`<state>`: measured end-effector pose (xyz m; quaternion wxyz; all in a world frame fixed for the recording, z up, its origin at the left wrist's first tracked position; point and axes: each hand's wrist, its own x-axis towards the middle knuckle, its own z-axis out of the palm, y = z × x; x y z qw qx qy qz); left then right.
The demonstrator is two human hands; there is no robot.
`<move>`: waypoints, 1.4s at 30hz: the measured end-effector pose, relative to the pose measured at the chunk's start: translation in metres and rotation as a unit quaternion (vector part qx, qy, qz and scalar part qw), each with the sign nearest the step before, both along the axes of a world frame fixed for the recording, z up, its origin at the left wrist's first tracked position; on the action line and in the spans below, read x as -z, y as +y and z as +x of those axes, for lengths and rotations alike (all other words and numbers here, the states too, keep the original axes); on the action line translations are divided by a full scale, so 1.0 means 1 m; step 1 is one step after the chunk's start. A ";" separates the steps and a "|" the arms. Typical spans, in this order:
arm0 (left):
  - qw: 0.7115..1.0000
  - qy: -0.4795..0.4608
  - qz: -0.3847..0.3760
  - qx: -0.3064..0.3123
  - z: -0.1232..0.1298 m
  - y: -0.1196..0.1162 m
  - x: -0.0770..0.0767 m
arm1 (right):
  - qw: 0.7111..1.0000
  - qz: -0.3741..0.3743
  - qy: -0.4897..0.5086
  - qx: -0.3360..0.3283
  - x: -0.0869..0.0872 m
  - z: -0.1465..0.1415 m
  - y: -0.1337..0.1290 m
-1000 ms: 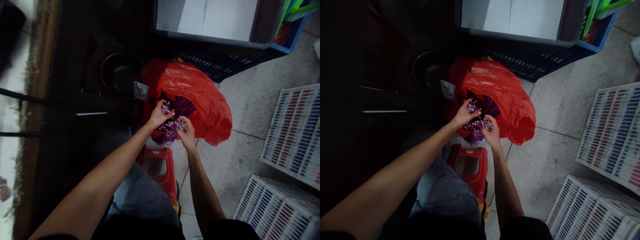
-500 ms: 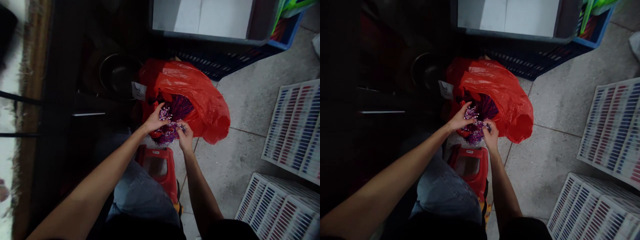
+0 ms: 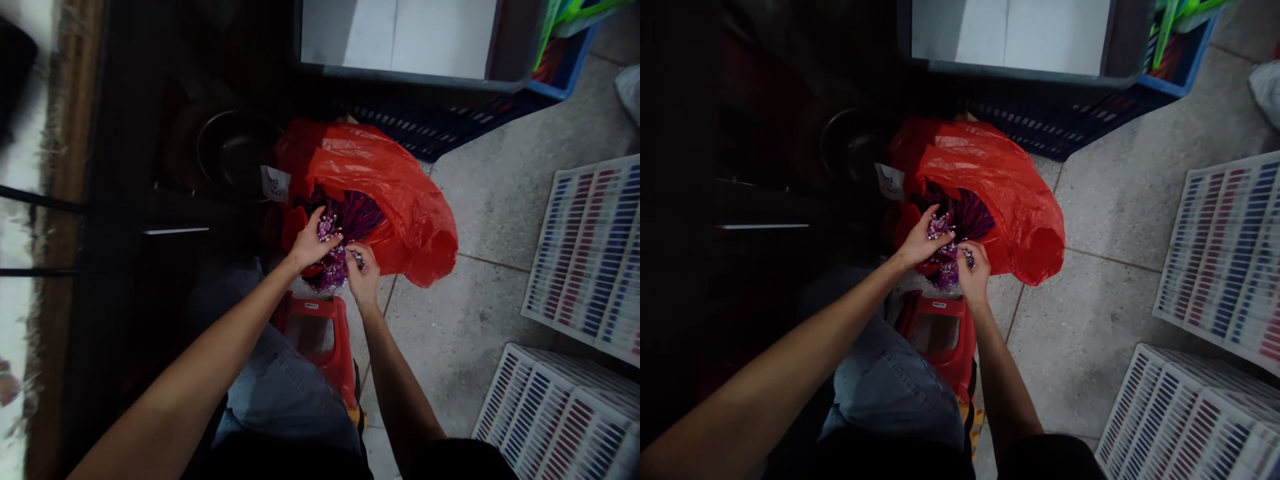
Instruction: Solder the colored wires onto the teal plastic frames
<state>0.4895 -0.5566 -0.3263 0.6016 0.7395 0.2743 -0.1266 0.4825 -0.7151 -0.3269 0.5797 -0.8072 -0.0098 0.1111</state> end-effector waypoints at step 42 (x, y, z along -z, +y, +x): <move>0.901 0.035 -0.382 -0.203 0.000 0.021 -0.001 | 0.995 0.065 0.028 0.069 0.010 0.007 0.023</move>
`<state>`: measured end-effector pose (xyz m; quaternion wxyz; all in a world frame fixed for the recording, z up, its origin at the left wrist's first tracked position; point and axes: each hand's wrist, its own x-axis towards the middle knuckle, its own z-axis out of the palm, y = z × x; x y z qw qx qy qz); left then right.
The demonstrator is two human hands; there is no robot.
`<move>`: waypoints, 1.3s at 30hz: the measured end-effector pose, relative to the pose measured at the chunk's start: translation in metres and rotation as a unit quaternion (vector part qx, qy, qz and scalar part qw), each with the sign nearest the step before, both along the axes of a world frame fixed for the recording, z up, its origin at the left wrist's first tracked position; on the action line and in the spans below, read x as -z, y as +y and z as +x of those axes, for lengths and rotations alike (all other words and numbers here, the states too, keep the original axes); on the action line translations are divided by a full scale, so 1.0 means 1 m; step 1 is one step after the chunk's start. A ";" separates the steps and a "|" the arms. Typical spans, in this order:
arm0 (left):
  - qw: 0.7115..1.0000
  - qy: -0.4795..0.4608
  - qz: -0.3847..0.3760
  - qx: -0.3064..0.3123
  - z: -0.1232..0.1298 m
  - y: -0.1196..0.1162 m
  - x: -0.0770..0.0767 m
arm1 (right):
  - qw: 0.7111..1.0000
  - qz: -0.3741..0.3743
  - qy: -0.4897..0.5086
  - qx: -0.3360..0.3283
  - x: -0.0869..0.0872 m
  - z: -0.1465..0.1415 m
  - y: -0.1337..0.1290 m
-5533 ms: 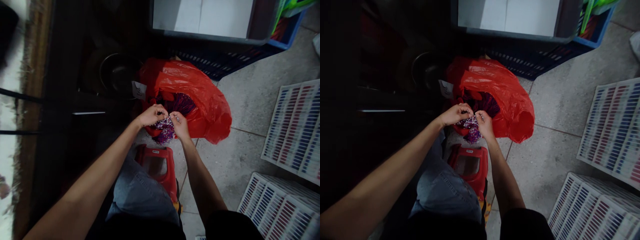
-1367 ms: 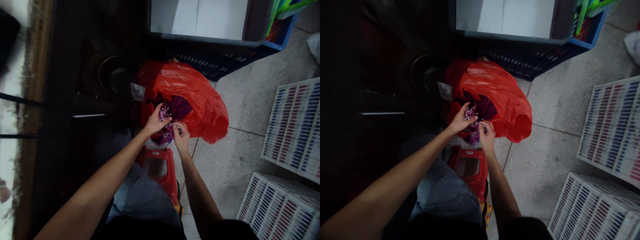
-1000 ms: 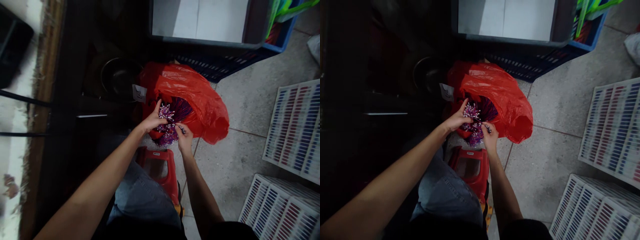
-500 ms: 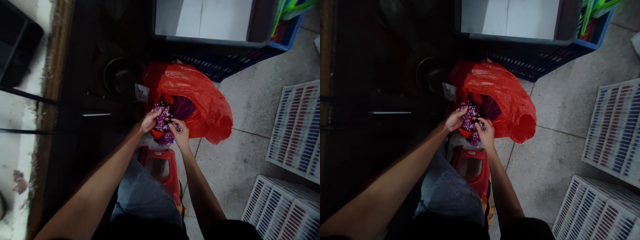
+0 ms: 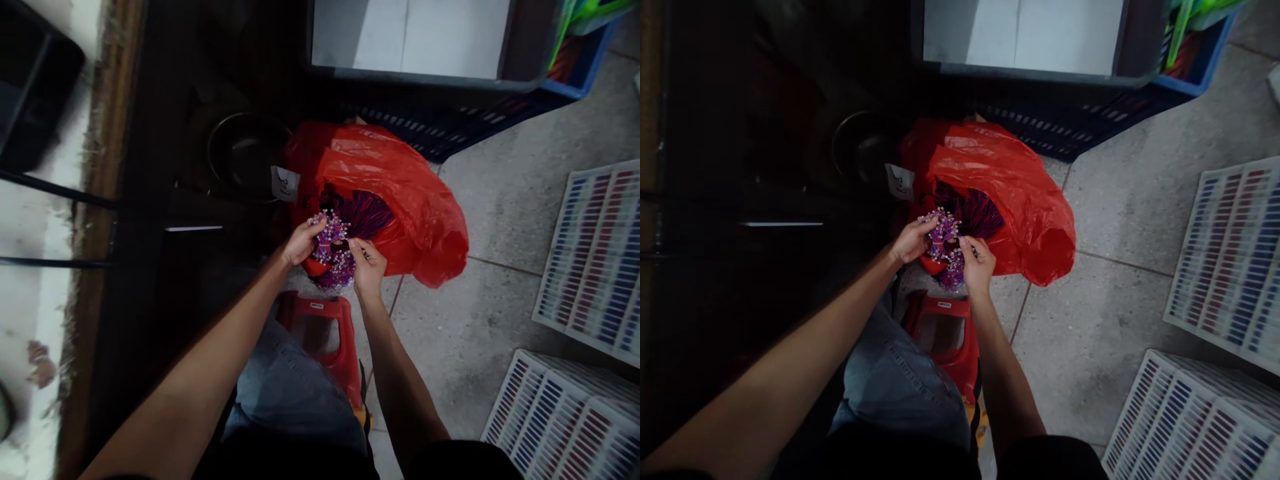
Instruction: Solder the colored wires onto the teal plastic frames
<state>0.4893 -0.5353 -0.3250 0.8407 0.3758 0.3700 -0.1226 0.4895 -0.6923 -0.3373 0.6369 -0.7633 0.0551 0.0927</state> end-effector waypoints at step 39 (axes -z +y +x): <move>0.897 0.097 0.409 0.135 -0.006 -0.019 -0.011 | 0.994 0.009 0.038 -0.102 0.001 -0.001 0.001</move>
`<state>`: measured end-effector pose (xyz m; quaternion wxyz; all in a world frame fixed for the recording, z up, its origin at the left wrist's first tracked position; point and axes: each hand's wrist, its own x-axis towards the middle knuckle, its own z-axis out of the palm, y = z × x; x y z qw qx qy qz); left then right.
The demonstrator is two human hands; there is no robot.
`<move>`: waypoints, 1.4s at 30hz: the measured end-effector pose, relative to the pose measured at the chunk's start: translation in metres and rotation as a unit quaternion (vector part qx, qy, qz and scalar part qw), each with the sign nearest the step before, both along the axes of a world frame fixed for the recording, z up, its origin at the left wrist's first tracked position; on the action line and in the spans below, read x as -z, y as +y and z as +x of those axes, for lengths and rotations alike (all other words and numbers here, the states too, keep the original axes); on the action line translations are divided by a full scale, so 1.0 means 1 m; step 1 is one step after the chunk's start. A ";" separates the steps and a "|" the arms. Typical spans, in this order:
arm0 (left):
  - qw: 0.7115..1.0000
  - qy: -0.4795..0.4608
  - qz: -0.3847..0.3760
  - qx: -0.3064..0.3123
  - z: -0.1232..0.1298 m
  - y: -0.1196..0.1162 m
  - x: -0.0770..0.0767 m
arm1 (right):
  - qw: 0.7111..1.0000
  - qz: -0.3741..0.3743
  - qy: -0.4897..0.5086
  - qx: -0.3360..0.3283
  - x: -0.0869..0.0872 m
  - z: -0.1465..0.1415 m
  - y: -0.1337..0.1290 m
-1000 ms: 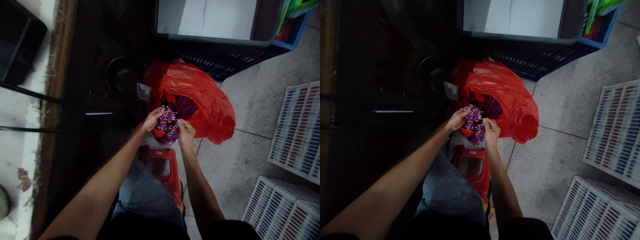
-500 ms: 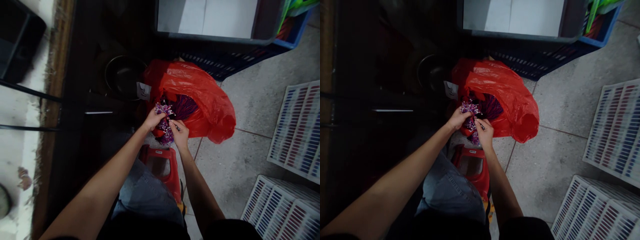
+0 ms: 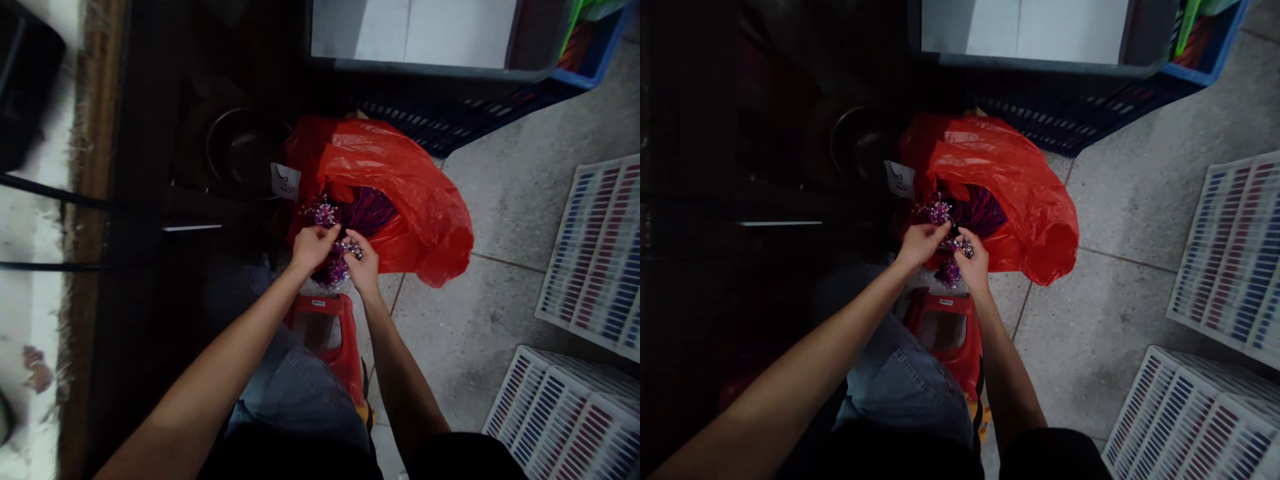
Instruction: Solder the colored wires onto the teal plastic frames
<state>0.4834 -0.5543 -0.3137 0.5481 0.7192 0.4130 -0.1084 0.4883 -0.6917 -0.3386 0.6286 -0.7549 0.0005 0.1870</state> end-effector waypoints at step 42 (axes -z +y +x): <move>0.953 0.018 -0.273 -0.128 -0.009 -0.009 0.008 | 0.984 -0.144 -0.102 -0.022 0.002 -0.003 0.006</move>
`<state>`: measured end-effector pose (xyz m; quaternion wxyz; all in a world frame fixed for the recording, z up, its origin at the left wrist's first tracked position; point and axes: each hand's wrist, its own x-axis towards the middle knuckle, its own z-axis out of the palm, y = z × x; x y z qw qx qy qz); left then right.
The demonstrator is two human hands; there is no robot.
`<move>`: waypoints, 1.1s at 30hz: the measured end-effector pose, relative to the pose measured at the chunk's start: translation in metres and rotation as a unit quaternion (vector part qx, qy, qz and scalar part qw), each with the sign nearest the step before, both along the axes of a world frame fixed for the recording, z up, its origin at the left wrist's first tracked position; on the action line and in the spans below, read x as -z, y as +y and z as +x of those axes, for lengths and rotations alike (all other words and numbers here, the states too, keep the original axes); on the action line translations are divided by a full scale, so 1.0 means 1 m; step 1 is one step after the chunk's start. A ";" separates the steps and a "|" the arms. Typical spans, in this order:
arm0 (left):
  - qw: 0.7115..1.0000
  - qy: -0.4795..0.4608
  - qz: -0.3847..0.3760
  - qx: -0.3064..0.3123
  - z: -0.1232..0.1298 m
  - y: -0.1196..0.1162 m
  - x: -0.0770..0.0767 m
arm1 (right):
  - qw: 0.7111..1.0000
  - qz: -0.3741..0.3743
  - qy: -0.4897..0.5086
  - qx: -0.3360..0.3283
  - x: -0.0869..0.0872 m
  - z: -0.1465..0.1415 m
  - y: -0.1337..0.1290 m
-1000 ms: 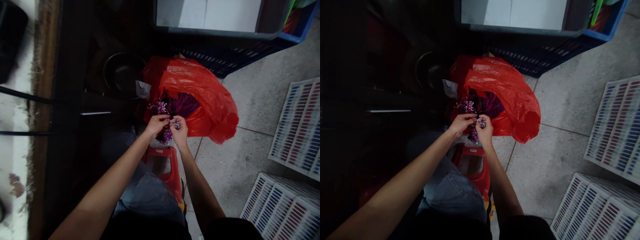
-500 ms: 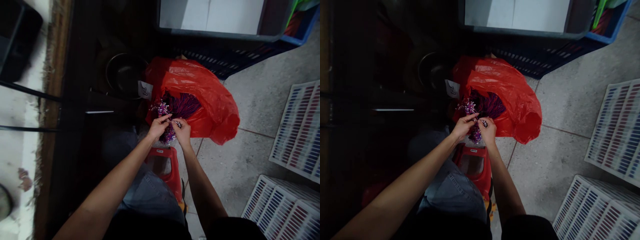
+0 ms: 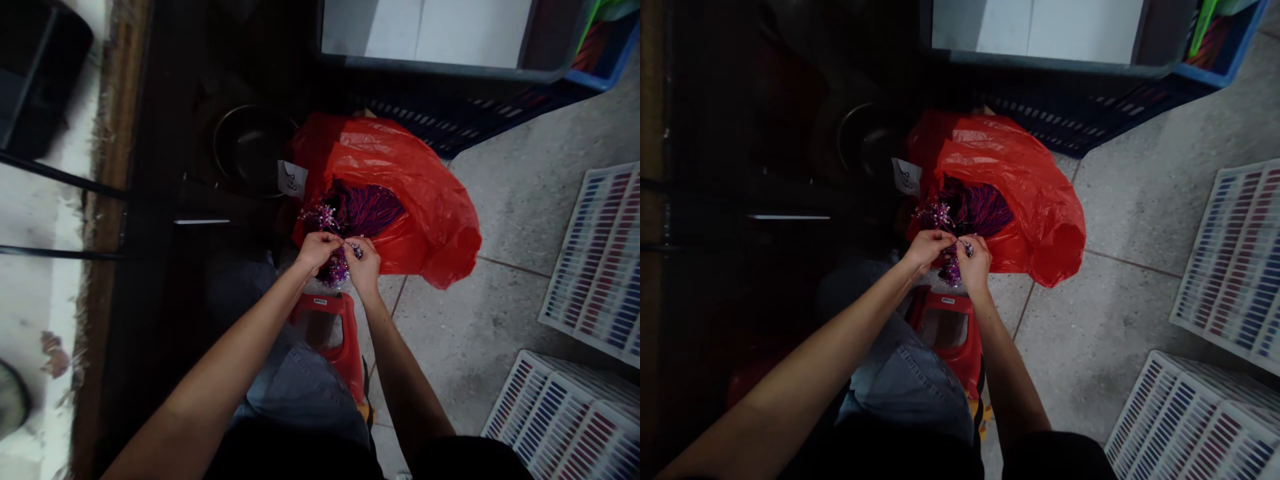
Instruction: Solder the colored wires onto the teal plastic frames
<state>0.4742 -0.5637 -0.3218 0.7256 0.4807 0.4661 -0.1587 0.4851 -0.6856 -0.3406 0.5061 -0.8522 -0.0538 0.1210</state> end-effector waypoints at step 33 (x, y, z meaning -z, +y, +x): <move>0.999 0.009 0.036 -0.023 -0.008 -0.012 0.007 | 0.995 -0.071 -0.068 -0.026 -0.002 -0.017 0.001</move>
